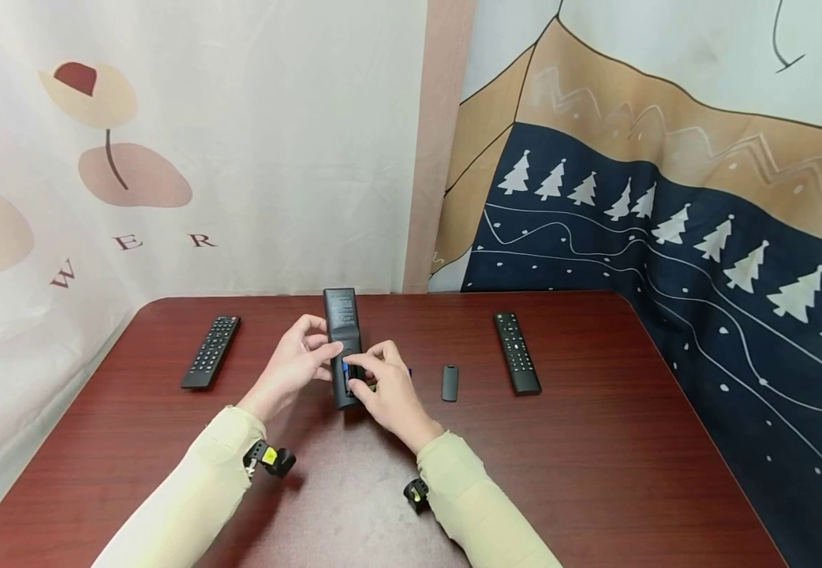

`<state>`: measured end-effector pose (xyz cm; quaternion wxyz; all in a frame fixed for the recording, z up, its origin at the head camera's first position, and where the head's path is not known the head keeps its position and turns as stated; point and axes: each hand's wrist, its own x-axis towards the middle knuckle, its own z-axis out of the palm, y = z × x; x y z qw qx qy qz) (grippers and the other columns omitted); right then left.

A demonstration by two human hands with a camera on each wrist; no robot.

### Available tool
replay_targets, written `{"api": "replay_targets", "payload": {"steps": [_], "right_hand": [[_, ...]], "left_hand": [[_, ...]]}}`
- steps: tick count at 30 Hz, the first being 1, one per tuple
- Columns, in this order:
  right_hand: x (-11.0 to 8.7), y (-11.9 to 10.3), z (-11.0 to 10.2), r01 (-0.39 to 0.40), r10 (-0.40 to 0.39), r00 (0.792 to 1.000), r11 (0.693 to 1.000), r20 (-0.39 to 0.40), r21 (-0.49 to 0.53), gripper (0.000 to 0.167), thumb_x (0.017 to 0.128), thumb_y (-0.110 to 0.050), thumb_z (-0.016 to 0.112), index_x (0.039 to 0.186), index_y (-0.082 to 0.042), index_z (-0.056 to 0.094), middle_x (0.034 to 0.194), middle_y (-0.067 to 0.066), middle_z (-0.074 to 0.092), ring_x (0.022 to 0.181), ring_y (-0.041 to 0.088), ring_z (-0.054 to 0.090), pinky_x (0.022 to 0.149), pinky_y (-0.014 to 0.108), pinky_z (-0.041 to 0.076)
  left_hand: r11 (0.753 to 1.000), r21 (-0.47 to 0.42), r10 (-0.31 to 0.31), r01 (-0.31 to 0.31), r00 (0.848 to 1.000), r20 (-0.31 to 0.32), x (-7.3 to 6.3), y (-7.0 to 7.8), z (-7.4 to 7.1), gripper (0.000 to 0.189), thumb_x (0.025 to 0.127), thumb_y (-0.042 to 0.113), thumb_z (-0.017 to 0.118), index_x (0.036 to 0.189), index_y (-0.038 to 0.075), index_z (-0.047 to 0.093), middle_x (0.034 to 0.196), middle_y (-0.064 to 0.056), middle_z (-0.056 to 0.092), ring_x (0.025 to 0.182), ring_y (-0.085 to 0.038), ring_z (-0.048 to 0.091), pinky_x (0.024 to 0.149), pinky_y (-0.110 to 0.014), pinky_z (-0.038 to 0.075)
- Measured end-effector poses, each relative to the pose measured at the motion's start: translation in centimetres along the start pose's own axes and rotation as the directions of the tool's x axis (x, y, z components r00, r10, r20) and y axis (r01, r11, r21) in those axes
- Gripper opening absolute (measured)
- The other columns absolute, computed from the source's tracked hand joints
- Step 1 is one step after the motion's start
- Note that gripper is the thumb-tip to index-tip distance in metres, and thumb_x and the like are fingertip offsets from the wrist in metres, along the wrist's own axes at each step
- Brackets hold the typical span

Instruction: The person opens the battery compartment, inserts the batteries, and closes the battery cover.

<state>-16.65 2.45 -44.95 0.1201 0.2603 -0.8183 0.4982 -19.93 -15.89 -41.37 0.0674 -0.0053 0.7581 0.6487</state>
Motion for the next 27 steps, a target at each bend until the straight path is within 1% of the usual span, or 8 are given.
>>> {"api": "replay_targets", "payload": {"steps": [5, 10, 15, 21, 23, 27], "right_hand": [[-0.07, -0.05, 0.12, -0.008, 0.008, 1.000, 1.000, -0.004, 0.016, 0.034, 0.087, 0.004, 0.078, 0.120, -0.005, 0.075, 0.108, 0.012, 0.051, 0.084, 0.025, 0.062, 0.071, 0.028, 0.055], [-0.17, 0.08, 0.26, 0.014, -0.015, 1.000, 1.000, -0.019, -0.024, 0.035, 0.088, 0.002, 0.078, 0.122, -0.003, 0.075, 0.108, 0.013, 0.052, 0.088, 0.024, 0.060, 0.071, 0.028, 0.055], [-0.23, 0.25, 0.43, 0.073, -0.075, 0.997, 0.993, -0.025, -0.098, 0.036, 0.089, 0.000, 0.079, 0.124, -0.002, 0.074, 0.111, 0.014, 0.054, 0.094, 0.024, 0.061, 0.073, 0.029, 0.055], [-0.21, 0.34, 0.53, 0.170, -0.177, 0.984, 0.961, -0.017, -0.217, 0.033, 0.090, -0.002, 0.078, 0.123, 0.000, 0.074, 0.112, 0.016, 0.054, 0.093, 0.025, 0.064, 0.078, 0.032, 0.058], [-0.19, 0.31, 0.52, 0.183, -0.193, 0.981, 0.956, -0.019, -0.230, 0.033, 0.090, -0.002, 0.078, 0.122, 0.000, 0.074, 0.111, 0.016, 0.054, 0.093, 0.025, 0.064, 0.078, 0.032, 0.058], [-0.19, 0.25, 0.39, 0.175, -0.182, 0.983, 0.959, -0.012, -0.224, 0.033, 0.091, -0.003, 0.078, 0.123, 0.000, 0.074, 0.112, 0.016, 0.055, 0.094, 0.025, 0.064, 0.079, 0.032, 0.058]], "left_hand": [[1.000, -0.002, -0.003, 0.003, 1.000, -0.004, -0.03, 0.03, 0.01, 0.031, 0.099, 0.002, 0.064, 0.124, 0.003, 0.046, 0.109, -0.023, 0.072, 0.074, -0.022, 0.071, 0.061, -0.035, 0.061], [1.000, -0.010, -0.003, 0.003, 1.000, -0.003, 0.07, -0.05, -0.01, 0.031, 0.099, 0.002, 0.063, 0.124, 0.003, 0.046, 0.109, -0.025, 0.071, 0.071, -0.021, 0.070, 0.060, -0.035, 0.061], [1.000, -0.022, -0.010, 0.010, 1.000, -0.004, 0.09, -0.08, 0.02, 0.030, 0.099, 0.002, 0.063, 0.123, 0.003, 0.045, 0.108, -0.024, 0.071, 0.071, -0.019, 0.071, 0.061, -0.035, 0.061], [1.000, -0.030, -0.001, 0.001, 1.000, -0.009, 0.06, -0.10, 0.00, 0.030, 0.099, 0.001, 0.063, 0.123, 0.000, 0.045, 0.109, -0.026, 0.071, 0.071, -0.020, 0.071, 0.060, -0.035, 0.061], [1.000, -0.031, 0.001, -0.001, 1.000, -0.011, 0.07, -0.14, -0.01, 0.030, 0.099, 0.001, 0.063, 0.123, 0.000, 0.044, 0.110, -0.026, 0.071, 0.071, -0.021, 0.072, 0.060, -0.034, 0.061], [0.999, -0.037, -0.006, 0.005, 1.000, -0.014, 0.06, -0.12, 0.04, 0.030, 0.098, 0.001, 0.063, 0.122, 0.002, 0.045, 0.107, -0.023, 0.072, 0.070, -0.020, 0.071, 0.059, -0.034, 0.061]]}}
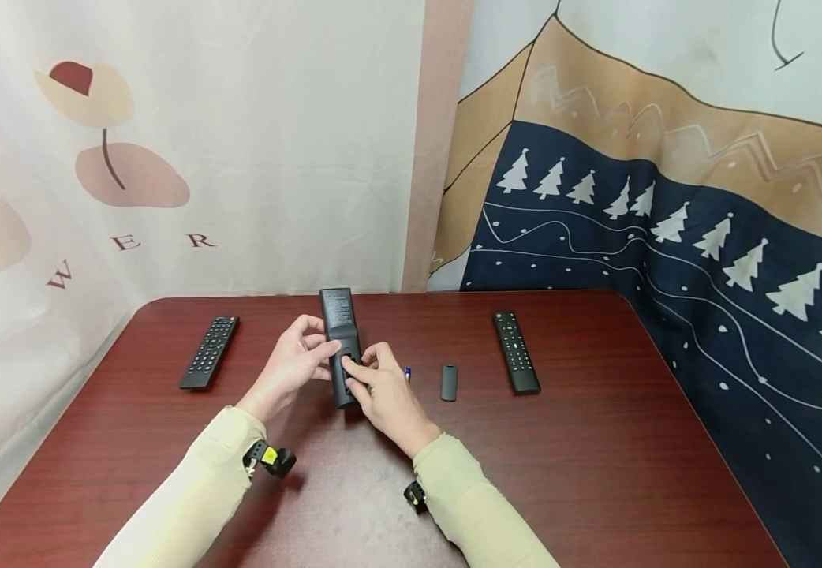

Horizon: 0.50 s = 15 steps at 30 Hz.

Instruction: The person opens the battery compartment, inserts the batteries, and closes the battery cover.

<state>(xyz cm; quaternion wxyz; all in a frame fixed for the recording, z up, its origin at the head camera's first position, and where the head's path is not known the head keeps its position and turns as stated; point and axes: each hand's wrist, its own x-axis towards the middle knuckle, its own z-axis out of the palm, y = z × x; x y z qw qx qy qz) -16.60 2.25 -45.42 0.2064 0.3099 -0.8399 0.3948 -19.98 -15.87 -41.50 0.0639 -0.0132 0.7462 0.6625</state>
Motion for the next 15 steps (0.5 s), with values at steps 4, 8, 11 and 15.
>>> {"api": "replay_targets", "payload": {"steps": [4, 8, 11, 15], "right_hand": [[-0.06, 0.17, -0.16, -0.024, 0.024, 0.999, 0.999, 0.024, 0.025, 0.035, 0.090, -0.003, 0.078, 0.125, -0.002, 0.073, 0.113, 0.015, 0.055, 0.096, 0.024, 0.064, 0.076, 0.030, 0.058], [-0.04, 0.50, -0.40, -0.054, 0.051, 0.996, 0.998, 0.067, 0.045, 0.036, 0.091, -0.004, 0.078, 0.127, -0.004, 0.073, 0.113, 0.014, 0.055, 0.097, 0.022, 0.062, 0.070, 0.026, 0.056], [-0.01, 0.66, -0.61, -0.072, 0.067, 0.994, 0.996, 0.086, 0.052, 0.035, 0.092, -0.004, 0.077, 0.127, -0.005, 0.073, 0.114, 0.014, 0.056, 0.094, 0.021, 0.062, 0.069, 0.027, 0.056], [-0.04, 0.87, -0.80, -0.078, 0.074, 0.995, 0.995, 0.071, 0.063, 0.034, 0.092, -0.004, 0.076, 0.126, -0.003, 0.072, 0.116, 0.015, 0.056, 0.088, 0.026, 0.065, 0.072, 0.030, 0.057]], "left_hand": [[1.000, 0.004, -0.004, 0.004, 1.000, 0.011, 0.07, -0.09, -0.02, 0.029, 0.098, 0.002, 0.063, 0.122, 0.002, 0.045, 0.104, -0.021, 0.073, 0.071, -0.021, 0.071, 0.059, -0.034, 0.061], [1.000, 0.025, -0.008, 0.007, 1.000, 0.023, 0.12, -0.14, -0.04, 0.030, 0.099, 0.004, 0.063, 0.124, 0.003, 0.045, 0.107, -0.022, 0.072, 0.072, -0.022, 0.071, 0.060, -0.034, 0.061], [0.999, 0.048, -0.007, 0.005, 0.999, 0.031, 0.13, -0.17, 0.05, 0.031, 0.100, 0.005, 0.063, 0.125, 0.002, 0.045, 0.110, -0.024, 0.072, 0.074, -0.022, 0.072, 0.061, -0.036, 0.061], [0.997, 0.076, -0.008, 0.006, 1.000, 0.029, 0.14, -0.18, 0.18, 0.031, 0.100, 0.006, 0.064, 0.125, 0.003, 0.045, 0.113, -0.026, 0.071, 0.075, -0.023, 0.073, 0.062, -0.038, 0.062]]}}
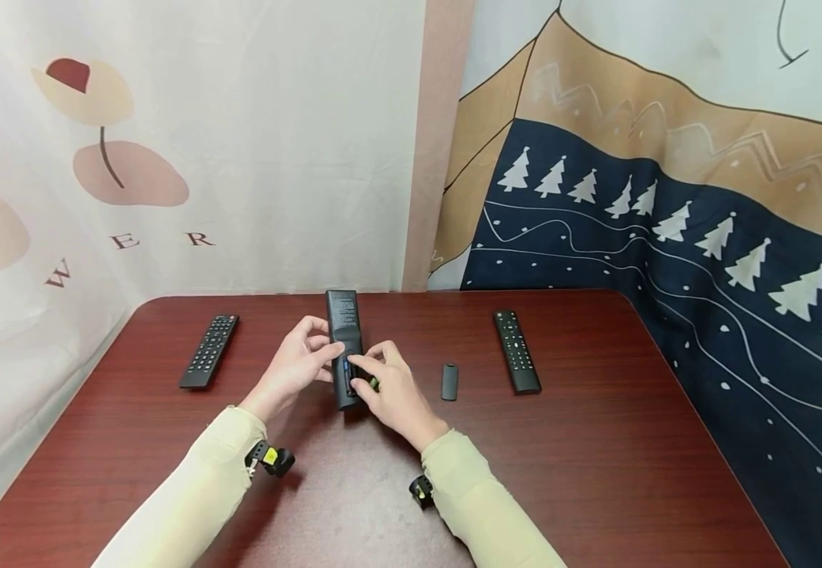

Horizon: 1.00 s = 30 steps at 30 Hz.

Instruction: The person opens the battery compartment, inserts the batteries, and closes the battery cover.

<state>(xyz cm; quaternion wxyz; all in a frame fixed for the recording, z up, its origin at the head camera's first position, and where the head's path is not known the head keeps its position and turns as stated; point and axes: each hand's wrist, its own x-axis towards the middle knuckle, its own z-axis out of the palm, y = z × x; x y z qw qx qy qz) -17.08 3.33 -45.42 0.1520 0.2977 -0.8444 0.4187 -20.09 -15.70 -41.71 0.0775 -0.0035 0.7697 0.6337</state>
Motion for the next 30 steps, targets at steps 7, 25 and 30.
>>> {"api": "replay_targets", "payload": {"steps": [7, 25, 30], "right_hand": [[-0.1, 0.4, -0.4, -0.033, 0.034, 0.999, 0.999, -0.018, 0.017, 0.031, 0.092, -0.003, 0.076, 0.123, -0.001, 0.073, 0.116, 0.016, 0.056, 0.084, 0.027, 0.070, 0.074, 0.035, 0.059], [-0.4, 1.9, -1.0, -0.053, 0.052, 0.999, 0.998, -0.015, -0.042, 0.029, 0.087, 0.001, 0.078, 0.117, 0.000, 0.074, 0.115, 0.014, 0.058, 0.092, 0.031, 0.067, 0.079, 0.038, 0.058], [-0.2, 2.0, -1.2, -0.059, 0.059, 0.998, 0.996, -0.004, -0.062, 0.028, 0.087, 0.004, 0.076, 0.115, 0.001, 0.075, 0.114, 0.014, 0.059, 0.093, 0.028, 0.065, 0.080, 0.038, 0.057]], "left_hand": [[1.000, 0.022, 0.004, -0.004, 1.000, -0.010, 0.1, 0.0, 0.0, 0.031, 0.100, 0.006, 0.065, 0.124, 0.004, 0.045, 0.114, -0.026, 0.071, 0.073, -0.022, 0.071, 0.062, -0.041, 0.062], [0.999, 0.049, 0.008, -0.007, 1.000, -0.012, 0.2, -0.2, -0.3, 0.032, 0.100, 0.007, 0.065, 0.124, 0.005, 0.046, 0.113, -0.024, 0.071, 0.074, -0.023, 0.070, 0.065, -0.045, 0.062], [0.999, 0.045, 0.008, -0.007, 1.000, -0.010, 0.2, -0.3, -0.3, 0.032, 0.099, 0.007, 0.065, 0.124, 0.004, 0.046, 0.113, -0.024, 0.072, 0.073, -0.024, 0.070, 0.065, -0.046, 0.062]]}}
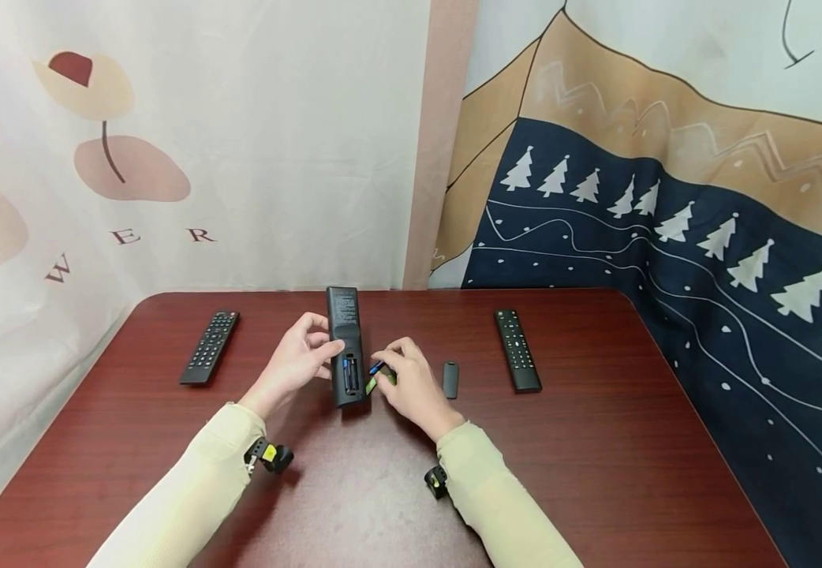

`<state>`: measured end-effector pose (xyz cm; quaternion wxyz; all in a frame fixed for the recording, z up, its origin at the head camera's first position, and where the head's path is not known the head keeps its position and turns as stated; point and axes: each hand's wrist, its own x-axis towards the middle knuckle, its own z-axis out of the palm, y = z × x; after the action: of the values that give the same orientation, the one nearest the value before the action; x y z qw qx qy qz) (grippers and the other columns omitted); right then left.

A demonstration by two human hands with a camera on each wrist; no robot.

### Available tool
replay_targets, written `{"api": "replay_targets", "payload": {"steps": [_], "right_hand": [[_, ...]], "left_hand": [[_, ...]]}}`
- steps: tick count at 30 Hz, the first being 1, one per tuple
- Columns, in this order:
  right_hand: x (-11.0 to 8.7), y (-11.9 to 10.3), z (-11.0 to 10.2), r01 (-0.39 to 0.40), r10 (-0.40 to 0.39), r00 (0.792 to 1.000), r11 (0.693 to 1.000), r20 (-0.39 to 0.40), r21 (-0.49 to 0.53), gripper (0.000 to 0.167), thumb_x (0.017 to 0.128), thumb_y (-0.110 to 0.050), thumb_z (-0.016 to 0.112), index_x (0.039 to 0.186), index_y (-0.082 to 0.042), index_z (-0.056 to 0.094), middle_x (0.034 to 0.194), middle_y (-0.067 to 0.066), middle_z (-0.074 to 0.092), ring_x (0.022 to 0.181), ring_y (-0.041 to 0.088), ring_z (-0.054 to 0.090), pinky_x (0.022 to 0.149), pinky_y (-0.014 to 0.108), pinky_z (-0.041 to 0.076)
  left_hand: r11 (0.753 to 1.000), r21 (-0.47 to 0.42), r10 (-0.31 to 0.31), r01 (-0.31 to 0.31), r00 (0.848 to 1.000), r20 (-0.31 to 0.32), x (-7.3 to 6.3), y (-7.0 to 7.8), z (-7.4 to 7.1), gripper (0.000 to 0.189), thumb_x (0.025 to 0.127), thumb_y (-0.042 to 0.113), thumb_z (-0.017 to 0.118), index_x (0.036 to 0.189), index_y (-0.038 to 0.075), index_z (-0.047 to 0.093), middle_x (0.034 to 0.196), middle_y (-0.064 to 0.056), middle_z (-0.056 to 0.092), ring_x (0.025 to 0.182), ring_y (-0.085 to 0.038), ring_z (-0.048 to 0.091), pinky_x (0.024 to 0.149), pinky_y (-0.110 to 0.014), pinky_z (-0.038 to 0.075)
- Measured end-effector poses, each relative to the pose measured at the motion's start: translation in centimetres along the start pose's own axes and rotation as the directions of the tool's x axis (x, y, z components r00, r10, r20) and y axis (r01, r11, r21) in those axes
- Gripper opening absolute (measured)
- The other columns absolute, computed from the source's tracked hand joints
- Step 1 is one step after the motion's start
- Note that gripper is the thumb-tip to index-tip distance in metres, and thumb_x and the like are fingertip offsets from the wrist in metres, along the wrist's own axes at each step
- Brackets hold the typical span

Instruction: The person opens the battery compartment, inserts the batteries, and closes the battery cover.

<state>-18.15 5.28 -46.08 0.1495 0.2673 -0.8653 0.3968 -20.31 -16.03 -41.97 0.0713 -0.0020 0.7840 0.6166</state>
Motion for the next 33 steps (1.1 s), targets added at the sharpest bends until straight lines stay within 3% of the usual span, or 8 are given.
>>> {"api": "replay_targets", "payload": {"steps": [9, 17, 33], "right_hand": [[0.6, 0.3, -0.1, -0.027, 0.028, 0.999, 0.999, 0.029, -0.037, 0.025, 0.087, 0.006, 0.073, 0.110, 0.000, 0.076, 0.112, 0.012, 0.061, 0.098, 0.028, 0.063, 0.084, 0.041, 0.056], [1.0, 0.4, -0.1, -0.087, 0.095, 0.990, 0.993, 0.108, -0.073, 0.022, 0.090, 0.003, 0.072, 0.111, -0.002, 0.076, 0.116, 0.012, 0.062, 0.108, 0.034, 0.061, 0.093, 0.049, 0.054], [2.5, 1.1, 0.0, -0.102, 0.151, 0.957, 0.975, 0.249, -0.197, 0.019, 0.096, 0.000, 0.068, 0.112, -0.004, 0.076, 0.113, 0.009, 0.065, 0.105, 0.027, 0.059, 0.090, 0.042, 0.054]], "left_hand": [[1.000, 0.002, -0.006, 0.006, 1.000, -0.001, -0.1, 0.1, -0.1, 0.032, 0.099, 0.008, 0.066, 0.124, 0.005, 0.045, 0.116, -0.025, 0.071, 0.075, -0.024, 0.071, 0.063, -0.043, 0.062], [1.000, -0.005, -0.003, 0.003, 1.000, -0.001, -0.3, 0.2, -0.2, 0.031, 0.099, 0.006, 0.065, 0.123, 0.005, 0.045, 0.114, -0.025, 0.071, 0.074, -0.024, 0.072, 0.063, -0.042, 0.062], [1.000, 0.019, -0.020, 0.020, 1.000, -0.007, -0.3, 0.2, -0.2, 0.031, 0.100, 0.008, 0.066, 0.124, 0.005, 0.046, 0.116, -0.024, 0.071, 0.075, -0.025, 0.071, 0.068, -0.047, 0.062]]}}
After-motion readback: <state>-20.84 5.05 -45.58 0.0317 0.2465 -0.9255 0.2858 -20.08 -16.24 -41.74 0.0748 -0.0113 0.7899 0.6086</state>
